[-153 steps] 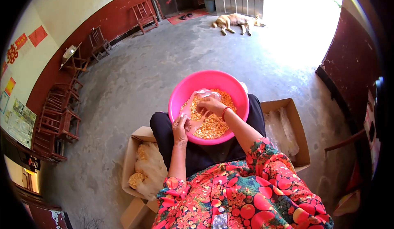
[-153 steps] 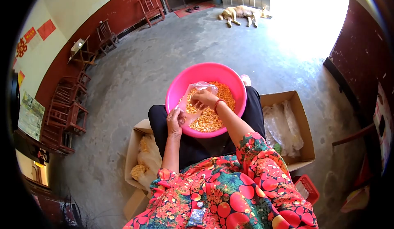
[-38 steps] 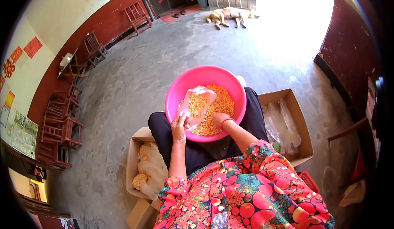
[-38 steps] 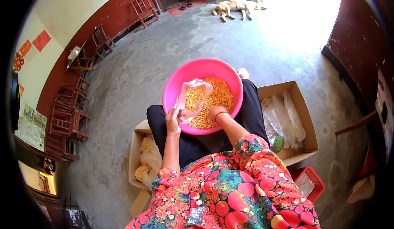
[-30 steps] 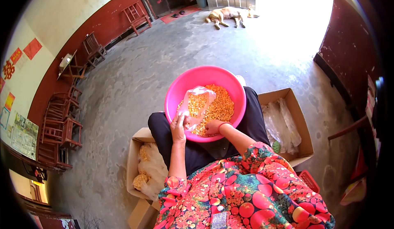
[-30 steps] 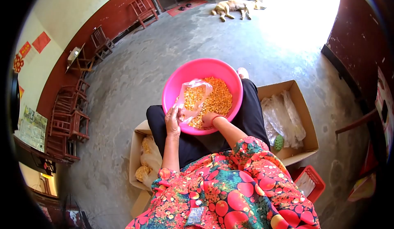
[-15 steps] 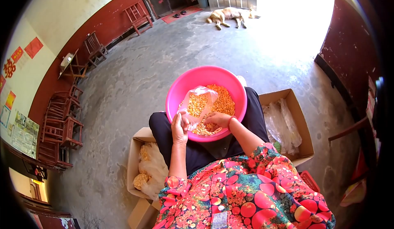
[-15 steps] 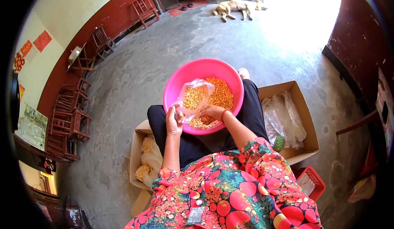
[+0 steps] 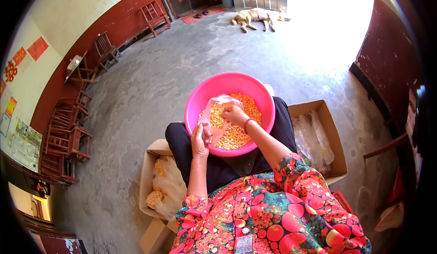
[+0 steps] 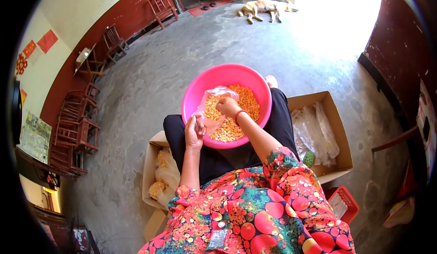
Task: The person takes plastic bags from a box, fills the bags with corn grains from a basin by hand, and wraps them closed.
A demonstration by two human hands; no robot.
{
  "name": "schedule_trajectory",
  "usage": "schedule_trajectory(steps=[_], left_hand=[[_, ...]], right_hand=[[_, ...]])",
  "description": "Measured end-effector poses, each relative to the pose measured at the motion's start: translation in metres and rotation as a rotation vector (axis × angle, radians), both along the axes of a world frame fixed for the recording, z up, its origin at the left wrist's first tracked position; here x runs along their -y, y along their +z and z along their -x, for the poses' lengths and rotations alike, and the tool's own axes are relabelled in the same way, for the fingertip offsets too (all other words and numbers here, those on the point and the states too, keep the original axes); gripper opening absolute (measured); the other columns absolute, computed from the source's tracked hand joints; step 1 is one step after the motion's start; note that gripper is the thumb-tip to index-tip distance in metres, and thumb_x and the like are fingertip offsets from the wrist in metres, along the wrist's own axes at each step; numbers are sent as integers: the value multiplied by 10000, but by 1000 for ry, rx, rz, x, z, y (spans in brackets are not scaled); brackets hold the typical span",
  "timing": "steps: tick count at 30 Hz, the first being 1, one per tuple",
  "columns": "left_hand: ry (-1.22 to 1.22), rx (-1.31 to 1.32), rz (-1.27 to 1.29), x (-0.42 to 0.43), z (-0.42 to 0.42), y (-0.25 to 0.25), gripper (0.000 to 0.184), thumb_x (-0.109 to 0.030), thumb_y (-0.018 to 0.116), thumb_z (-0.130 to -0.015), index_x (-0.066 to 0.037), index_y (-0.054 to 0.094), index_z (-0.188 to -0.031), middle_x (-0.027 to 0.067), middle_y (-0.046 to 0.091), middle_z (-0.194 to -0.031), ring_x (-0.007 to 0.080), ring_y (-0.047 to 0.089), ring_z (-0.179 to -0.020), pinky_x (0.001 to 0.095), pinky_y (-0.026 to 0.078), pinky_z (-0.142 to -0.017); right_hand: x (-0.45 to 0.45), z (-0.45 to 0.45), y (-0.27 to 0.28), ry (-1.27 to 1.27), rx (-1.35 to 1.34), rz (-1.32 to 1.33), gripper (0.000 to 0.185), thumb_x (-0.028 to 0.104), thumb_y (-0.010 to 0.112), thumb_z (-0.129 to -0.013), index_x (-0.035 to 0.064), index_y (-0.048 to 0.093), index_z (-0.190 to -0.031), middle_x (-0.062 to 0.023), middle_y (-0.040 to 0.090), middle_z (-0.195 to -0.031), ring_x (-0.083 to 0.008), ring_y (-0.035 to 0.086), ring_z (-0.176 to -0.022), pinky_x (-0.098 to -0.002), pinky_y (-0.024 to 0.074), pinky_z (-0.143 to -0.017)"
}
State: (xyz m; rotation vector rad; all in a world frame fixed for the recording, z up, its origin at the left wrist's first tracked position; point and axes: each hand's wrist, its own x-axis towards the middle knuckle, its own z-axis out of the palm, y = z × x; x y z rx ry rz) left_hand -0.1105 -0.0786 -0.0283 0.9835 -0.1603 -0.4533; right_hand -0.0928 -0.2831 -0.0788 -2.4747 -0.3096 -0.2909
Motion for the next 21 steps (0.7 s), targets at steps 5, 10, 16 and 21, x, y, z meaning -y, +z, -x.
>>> schedule_trajectory(steps=[5,10,16,21], left_hand=[[24,-10,-25,2,0,-2,220,-216,423,-888,-48,564,-907,9,486,-534,62,353,-391,189,302,-384],[15,-5,-20,1,1,0,222,-220,435,-884,-42,566,-899,8,487,-536,66,375,-404,191,311,-391],[-6,-5,-10,1,1,0,214,-207,439,-884,-35,567,-897,11,494,-545,82,431,-426,195,342,-401],[-11,3,-15,3,1,-2,208,-196,442,-883,-35,573,-886,12,503,-555,85,458,-441,195,355,-404]], right_hand=[[-25,52,12,-51,-630,120,271,202,472,-731,2,583,-876,-154,610,-747,-268,614,-655,-371,500,-538],[-49,54,-13,-127,-651,189,356,212,477,-697,-8,588,-955,-221,586,-940,-339,568,-895,-407,440,-793],[-68,63,-3,9,-553,120,365,305,510,-719,16,624,-912,-200,602,-928,-335,580,-866,-392,449,-776],[-63,60,-20,-2,-548,146,326,251,511,-707,8,626,-891,-198,606,-904,-334,581,-860,-397,450,-769]])
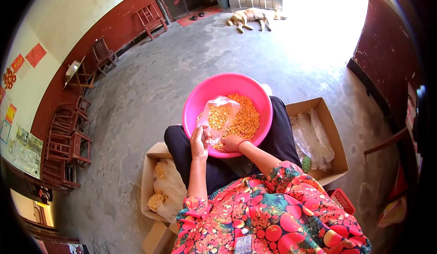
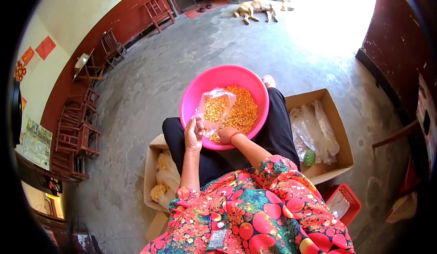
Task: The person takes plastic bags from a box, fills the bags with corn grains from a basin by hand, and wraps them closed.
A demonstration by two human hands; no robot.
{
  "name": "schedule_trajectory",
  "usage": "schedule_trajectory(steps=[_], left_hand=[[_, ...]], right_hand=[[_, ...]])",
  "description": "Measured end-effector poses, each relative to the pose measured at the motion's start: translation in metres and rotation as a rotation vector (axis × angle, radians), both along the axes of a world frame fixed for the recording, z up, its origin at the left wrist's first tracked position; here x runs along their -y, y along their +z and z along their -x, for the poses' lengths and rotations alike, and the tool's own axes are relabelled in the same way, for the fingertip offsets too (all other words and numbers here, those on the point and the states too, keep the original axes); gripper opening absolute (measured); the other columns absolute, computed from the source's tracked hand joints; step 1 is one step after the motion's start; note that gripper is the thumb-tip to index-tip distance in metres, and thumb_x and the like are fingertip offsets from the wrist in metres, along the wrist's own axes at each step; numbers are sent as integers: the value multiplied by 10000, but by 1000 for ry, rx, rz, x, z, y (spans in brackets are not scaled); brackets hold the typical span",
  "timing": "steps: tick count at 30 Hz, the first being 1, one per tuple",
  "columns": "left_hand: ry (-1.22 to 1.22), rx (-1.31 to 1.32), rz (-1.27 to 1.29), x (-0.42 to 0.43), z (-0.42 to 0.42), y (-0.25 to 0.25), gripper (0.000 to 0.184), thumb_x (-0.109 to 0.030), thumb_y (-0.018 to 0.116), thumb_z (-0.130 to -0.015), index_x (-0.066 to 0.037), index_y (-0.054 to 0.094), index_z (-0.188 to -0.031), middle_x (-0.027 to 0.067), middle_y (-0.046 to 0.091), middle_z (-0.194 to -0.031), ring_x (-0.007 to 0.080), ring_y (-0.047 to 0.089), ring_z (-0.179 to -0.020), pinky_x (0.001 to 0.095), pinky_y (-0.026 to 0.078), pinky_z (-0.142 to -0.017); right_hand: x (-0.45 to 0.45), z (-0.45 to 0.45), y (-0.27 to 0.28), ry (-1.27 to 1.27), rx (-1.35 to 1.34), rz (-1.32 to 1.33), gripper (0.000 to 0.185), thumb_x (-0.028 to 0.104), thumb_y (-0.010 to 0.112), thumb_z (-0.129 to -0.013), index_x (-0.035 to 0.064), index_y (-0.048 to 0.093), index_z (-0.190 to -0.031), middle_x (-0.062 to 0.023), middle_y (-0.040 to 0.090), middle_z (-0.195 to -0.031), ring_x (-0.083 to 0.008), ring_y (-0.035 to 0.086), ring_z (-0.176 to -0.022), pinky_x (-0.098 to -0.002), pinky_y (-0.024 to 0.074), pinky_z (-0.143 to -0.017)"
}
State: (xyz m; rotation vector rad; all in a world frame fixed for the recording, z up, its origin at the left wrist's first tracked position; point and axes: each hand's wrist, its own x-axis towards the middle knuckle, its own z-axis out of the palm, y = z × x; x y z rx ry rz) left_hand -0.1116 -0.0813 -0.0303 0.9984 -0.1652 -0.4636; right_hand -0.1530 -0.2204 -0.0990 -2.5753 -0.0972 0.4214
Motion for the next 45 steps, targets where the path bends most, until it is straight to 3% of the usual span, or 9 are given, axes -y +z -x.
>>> schedule_trajectory(steps=[8,22,26,29,31,32,34,40,45], left_hand=[[10,-12,-26,0,0,-1,198,-186,454,-878,-34,581,-870,13,517,-566,82,464,-445,191,361,-405],[19,-15,-54,0,-2,-4,194,-202,469,-864,-39,574,-876,6,503,-584,86,460,-473,220,390,-431],[0,-3,-29,0,-4,-7,193,-202,472,-861,-40,575,-878,7,505,-586,84,457,-475,217,385,-427],[20,-7,-69,1,-3,-4,195,-202,469,-863,-40,576,-881,7,505,-586,83,454,-476,212,379,-426],[2,15,-55,0,-1,-2,199,-205,465,-864,-42,577,-880,7,506,-587,81,450,-476,207,373,-425],[5,17,-57,0,-2,-3,199,-205,465,-864,-42,577,-880,7,506,-587,81,450,-476,207,373,-425],[12,18,-49,0,-3,-7,197,-201,462,-864,-43,579,-877,7,506,-588,82,450,-475,212,376,-426],[19,1,-62,2,-2,-4,197,-198,463,-865,-42,583,-877,7,506,-586,86,450,-469,223,382,-428],[11,5,-33,1,-3,-6,199,-199,463,-866,-41,584,-874,11,504,-582,93,451,-462,223,384,-429]], right_hand=[[16,-4,-11,-46,-35,-108,273,230,485,-726,16,612,-837,-185,608,-802,-331,584,-735,-405,447,-684],[25,-3,19,-252,-351,-559,208,184,532,-757,5,562,-656,-44,479,-505,-121,463,-431,-257,363,-379],[40,-22,42,-170,-306,-577,174,184,559,-734,25,572,-664,-59,513,-545,-137,487,-439,-277,402,-447],[50,-49,57,218,76,-27,159,202,566,-714,46,586,-697,-97,563,-609,-188,538,-501,-332,441,-558],[58,-68,48,255,695,292,184,243,576,-695,63,595,-730,-119,596,-679,-222,580,-612,-365,443,-669],[54,-69,44,257,697,290,184,243,576,-695,63,595,-730,-119,596,-679,-222,580,-612,-365,443,-669],[48,-68,35,-520,548,-143,208,252,563,-701,56,595,-762,-124,612,-727,-223,592,-708,-352,456,-686],[56,-14,43,-276,-73,40,227,148,502,-682,0,625,-801,-174,621,-768,-294,614,-717,-398,490,-626],[47,-8,-14,-160,-54,159,308,205,499,-661,-12,636,-832,-213,610,-841,-335,594,-818,-392,472,-706]])
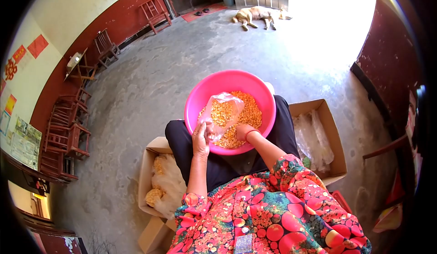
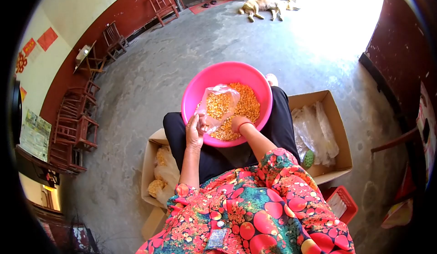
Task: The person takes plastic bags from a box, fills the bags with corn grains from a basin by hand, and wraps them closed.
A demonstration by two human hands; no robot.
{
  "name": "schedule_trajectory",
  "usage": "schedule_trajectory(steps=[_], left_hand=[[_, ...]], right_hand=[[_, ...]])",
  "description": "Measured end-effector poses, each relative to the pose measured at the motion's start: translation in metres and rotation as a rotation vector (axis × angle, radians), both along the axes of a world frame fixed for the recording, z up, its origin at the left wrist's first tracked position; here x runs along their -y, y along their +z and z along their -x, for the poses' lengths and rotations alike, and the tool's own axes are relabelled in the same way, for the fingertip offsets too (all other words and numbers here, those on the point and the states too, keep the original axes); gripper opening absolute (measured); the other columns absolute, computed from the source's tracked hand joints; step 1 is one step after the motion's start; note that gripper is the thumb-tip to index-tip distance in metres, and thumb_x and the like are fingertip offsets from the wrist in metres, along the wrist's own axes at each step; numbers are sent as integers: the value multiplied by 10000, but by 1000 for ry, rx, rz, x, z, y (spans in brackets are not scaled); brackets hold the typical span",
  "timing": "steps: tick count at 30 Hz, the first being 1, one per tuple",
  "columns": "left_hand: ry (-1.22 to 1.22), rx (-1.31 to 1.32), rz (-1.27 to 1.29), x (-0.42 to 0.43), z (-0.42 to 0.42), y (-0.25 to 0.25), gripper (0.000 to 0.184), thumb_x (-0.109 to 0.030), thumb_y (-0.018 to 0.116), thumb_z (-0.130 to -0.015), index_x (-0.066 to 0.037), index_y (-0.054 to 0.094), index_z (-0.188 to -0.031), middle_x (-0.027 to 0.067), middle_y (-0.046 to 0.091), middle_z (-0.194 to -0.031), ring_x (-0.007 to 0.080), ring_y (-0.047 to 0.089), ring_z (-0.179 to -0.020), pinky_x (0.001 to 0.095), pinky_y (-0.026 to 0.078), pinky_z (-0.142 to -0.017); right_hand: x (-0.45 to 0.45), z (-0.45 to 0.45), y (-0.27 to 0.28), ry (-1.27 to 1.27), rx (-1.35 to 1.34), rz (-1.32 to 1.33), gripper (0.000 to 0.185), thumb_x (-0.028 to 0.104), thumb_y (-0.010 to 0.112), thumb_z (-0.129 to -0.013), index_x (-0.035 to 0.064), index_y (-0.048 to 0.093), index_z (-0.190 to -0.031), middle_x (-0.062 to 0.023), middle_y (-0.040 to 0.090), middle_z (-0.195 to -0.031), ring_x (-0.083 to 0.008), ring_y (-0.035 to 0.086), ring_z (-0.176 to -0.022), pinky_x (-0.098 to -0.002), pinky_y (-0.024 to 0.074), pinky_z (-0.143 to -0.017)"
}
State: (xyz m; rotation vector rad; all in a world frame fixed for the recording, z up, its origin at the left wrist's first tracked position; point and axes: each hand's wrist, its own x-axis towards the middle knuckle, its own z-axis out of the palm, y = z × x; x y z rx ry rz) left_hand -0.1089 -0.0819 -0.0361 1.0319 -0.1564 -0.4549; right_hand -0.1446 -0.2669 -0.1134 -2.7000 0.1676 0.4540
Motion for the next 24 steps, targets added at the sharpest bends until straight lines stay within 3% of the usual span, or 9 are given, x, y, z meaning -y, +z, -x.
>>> schedule_trajectory(steps=[5,8,15,18,21,24], left_hand=[[1,-18,15,1,3,5,213,-190,449,-882,-27,584,-856,13,516,-574,90,475,-470,196,370,-420],[8,-18,19,0,2,4,213,-189,447,-883,-29,585,-860,10,514,-574,88,477,-470,196,369,-419],[-9,5,-4,-1,0,0,198,-195,463,-868,-40,586,-884,11,509,-589,95,466,-464,220,380,-429],[-16,4,2,-1,0,-1,194,-195,468,-865,-41,586,-881,11,510,-590,96,470,-467,222,383,-431],[-13,1,-2,-1,0,0,192,-197,474,-861,-41,586,-877,12,509,-591,97,469,-469,225,386,-432],[-1,-6,-12,-1,0,0,192,-200,478,-857,-41,584,-872,12,507,-590,97,463,-469,229,391,-433]], right_hand=[[-39,3,33,172,-150,-175,330,275,501,-699,13,636,-847,-186,617,-846,-330,592,-801,-396,452,-713],[-53,1,11,166,41,-225,327,301,518,-704,33,639,-847,-166,622,-813,-320,590,-779,-385,449,-708],[-20,-4,2,294,-72,-284,320,292,552,-711,37,626,-890,-150,616,-768,-265,591,-706,-362,465,-669],[-16,6,15,-194,-238,-819,250,198,583,-698,1,628,-846,-107,618,-785,-209,604,-694,-331,509,-597],[-17,17,48,-283,-296,-1022,229,137,512,-780,-26,575,-928,-95,562,-869,-220,593,-696,-324,552,-598],[-15,20,52,-322,-286,-1117,250,142,525,-782,-40,555,-951,-94,556,-885,-223,591,-710,-331,552,-604]])
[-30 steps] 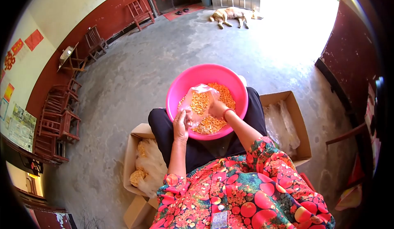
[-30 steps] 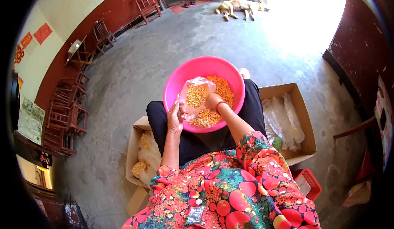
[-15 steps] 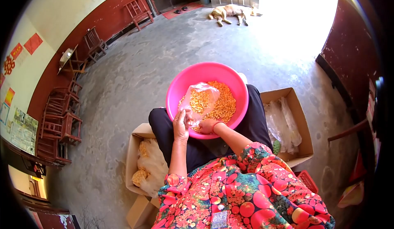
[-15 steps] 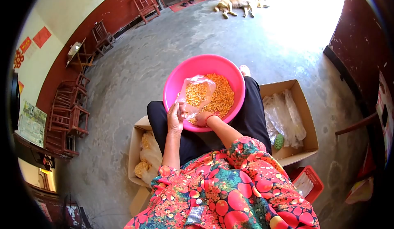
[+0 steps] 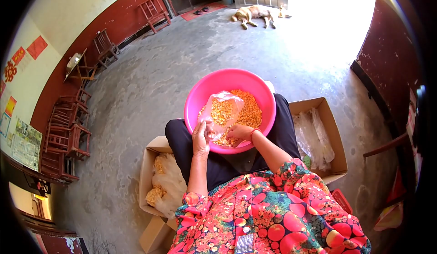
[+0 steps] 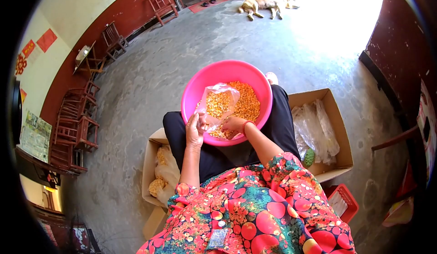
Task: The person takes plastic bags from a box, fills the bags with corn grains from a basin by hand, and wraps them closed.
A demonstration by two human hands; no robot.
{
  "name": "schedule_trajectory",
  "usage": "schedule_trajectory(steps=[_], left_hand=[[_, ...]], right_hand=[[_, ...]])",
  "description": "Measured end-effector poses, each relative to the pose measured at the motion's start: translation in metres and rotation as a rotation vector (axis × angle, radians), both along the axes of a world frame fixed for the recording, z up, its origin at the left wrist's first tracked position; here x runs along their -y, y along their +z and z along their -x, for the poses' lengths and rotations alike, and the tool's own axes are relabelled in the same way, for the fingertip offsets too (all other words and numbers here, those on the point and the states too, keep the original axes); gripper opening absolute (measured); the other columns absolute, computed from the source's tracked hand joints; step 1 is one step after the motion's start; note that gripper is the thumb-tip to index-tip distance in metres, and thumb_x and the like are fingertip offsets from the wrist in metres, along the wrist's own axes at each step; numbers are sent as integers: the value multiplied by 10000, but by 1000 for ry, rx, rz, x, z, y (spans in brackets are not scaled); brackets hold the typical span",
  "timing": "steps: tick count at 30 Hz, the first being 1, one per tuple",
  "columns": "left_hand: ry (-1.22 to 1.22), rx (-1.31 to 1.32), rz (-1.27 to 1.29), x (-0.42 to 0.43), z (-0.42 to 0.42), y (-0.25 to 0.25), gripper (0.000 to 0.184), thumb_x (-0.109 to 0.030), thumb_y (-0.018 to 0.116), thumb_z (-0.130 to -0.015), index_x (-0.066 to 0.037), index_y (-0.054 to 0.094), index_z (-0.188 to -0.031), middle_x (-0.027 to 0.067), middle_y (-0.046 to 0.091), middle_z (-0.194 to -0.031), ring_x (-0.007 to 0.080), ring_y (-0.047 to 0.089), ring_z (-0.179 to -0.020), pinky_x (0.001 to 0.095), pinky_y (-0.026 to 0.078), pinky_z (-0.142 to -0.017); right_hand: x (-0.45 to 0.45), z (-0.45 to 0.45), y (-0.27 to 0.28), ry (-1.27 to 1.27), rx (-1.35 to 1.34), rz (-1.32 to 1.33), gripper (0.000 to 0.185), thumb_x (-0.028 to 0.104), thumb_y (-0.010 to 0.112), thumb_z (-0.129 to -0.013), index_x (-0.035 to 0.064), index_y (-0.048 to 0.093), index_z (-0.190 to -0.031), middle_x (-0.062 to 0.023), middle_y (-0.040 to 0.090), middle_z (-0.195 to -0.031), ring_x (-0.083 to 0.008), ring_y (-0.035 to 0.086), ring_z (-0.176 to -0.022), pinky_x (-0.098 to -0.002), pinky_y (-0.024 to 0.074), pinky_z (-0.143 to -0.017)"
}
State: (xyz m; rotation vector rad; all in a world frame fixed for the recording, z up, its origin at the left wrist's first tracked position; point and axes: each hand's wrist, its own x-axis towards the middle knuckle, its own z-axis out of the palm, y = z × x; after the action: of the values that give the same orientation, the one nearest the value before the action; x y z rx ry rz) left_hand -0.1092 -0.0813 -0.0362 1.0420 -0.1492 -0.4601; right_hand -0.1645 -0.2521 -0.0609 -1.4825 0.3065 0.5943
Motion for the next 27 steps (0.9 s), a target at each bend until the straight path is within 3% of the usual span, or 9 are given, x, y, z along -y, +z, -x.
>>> schedule_trajectory(steps=[7,10,15,17,19,21,23,24,27], left_hand=[[0,5,4,1,1,0,191,-201,481,-855,-39,580,-874,15,504,-586,95,449,-466,230,404,-442],[0,1,-17,0,0,0,195,-207,483,-856,-39,580,-875,14,504,-584,92,447,-465,226,396,-435],[9,6,-28,0,1,2,199,-210,479,-860,-40,580,-877,10,502,-582,86,446,-465,215,379,-425],[10,9,-27,1,0,2,201,-211,475,-863,-40,579,-877,8,502,-582,84,446,-466,212,374,-423],[6,1,-35,1,0,2,204,-205,461,-871,-39,579,-877,5,501,-581,82,448,-464,208,370,-424],[3,1,-18,2,1,1,206,-208,466,-873,-41,586,-862,3,510,-580,78,459,-463,198,367,-415],[0,6,-2,2,1,1,210,-211,470,-874,-43,594,-848,1,518,-579,75,469,-462,188,363,-407],[1,-1,2,2,1,0,209,-208,468,-875,-43,594,-849,1,519,-579,74,469,-462,189,363,-407],[-2,0,6,0,0,0,207,-203,466,-876,-41,593,-851,2,520,-577,74,468,-459,189,365,-408]], right_hand=[[17,-9,-2,-77,17,-37,273,152,551,-782,-21,542,-993,-100,540,-917,-209,573,-817,-337,548,-608],[20,-25,18,-277,126,-37,297,154,551,-780,13,529,-1041,-103,539,-943,-195,560,-850,-333,541,-600],[27,-64,21,-280,483,549,334,166,558,-761,34,524,-1066,-117,566,-903,-203,584,-763,-306,515,-529],[33,-60,15,-284,510,631,291,173,554,-749,23,559,-998,-118,579,-821,-202,592,-702,-299,517,-532],[39,-51,-11,-199,208,509,224,156,538,-740,19,596,-908,-110,586,-723,-189,597,-680,-290,503,-497],[40,-39,-46,126,329,820,229,171,501,-730,17,618,-851,-145,605,-735,-243,606,-695,-344,493,-550],[30,-24,-49,249,380,1065,266,193,468,-714,18,636,-824,-192,616,-805,-306,606,-741,-399,479,-634],[28,-25,-63,321,313,1104,311,212,448,-699,8,639,-835,-217,602,-865,-347,588,-805,-413,455,-735],[12,-22,-55,429,239,1063,322,210,455,-699,-2,635,-861,-208,605,-882,-332,588,-839,-398,461,-733]])
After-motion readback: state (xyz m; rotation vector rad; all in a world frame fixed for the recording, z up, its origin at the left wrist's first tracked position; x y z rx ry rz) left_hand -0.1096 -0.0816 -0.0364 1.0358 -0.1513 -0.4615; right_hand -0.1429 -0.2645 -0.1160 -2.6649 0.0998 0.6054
